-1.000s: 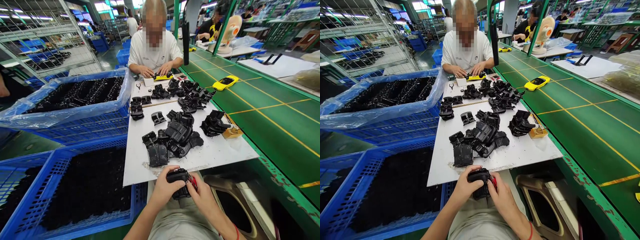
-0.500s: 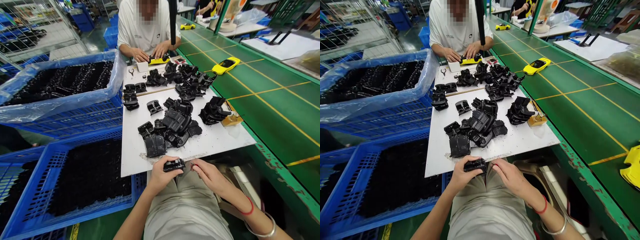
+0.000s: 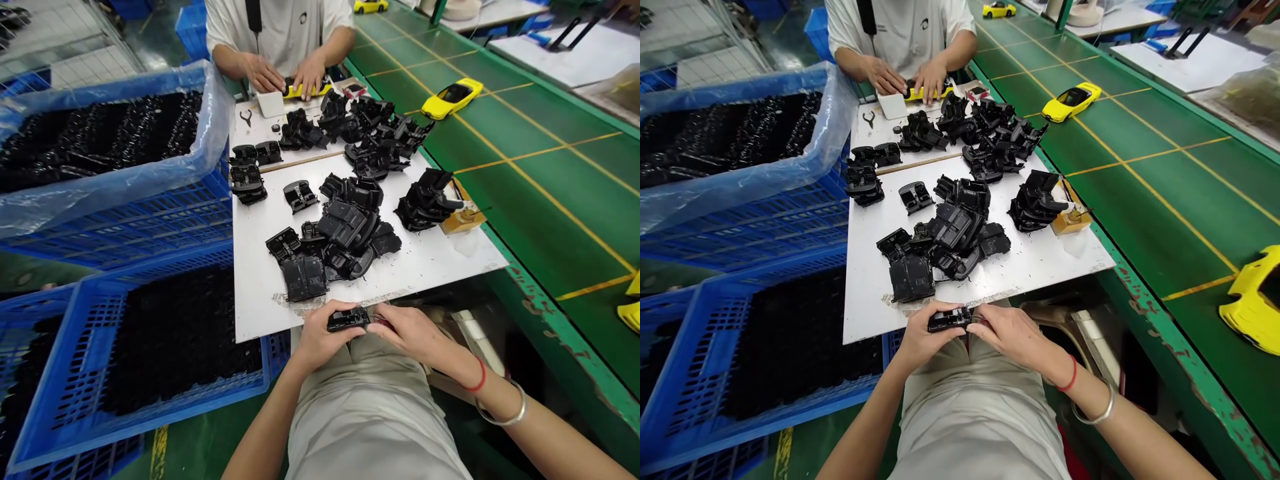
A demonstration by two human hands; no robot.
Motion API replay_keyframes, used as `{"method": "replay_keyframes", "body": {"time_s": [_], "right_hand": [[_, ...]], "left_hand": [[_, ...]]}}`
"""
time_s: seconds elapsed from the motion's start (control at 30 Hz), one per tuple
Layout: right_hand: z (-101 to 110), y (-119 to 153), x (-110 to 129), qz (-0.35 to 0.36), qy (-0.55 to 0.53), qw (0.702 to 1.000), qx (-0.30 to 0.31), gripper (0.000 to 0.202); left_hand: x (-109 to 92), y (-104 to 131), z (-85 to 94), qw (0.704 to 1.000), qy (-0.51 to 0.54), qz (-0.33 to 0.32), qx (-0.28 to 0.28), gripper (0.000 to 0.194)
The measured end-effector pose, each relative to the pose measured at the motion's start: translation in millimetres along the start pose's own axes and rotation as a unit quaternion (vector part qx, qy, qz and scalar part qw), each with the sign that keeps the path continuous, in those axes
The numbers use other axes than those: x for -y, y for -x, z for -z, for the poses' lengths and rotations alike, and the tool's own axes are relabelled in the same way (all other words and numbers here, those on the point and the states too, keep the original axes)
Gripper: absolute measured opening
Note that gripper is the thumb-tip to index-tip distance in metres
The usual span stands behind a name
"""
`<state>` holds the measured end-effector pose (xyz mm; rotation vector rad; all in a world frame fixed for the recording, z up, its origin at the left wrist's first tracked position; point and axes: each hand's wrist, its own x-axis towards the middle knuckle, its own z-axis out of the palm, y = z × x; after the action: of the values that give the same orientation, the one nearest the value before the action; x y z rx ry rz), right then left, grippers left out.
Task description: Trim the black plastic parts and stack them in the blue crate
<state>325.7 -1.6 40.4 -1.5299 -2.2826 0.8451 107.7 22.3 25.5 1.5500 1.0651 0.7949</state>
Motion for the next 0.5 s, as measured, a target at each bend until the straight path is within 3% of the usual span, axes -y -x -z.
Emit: {"method": "replay_keyframes", "body": {"time_s": [0.5], "right_hand": [[0.0, -1.1, 0.7, 0.005, 0.042, 0.999, 0.013, 0.050]], "left_hand": [[2.0, -2.0, -0.7, 0.999, -0.002, -0.036, -0.004, 0.035]]}}
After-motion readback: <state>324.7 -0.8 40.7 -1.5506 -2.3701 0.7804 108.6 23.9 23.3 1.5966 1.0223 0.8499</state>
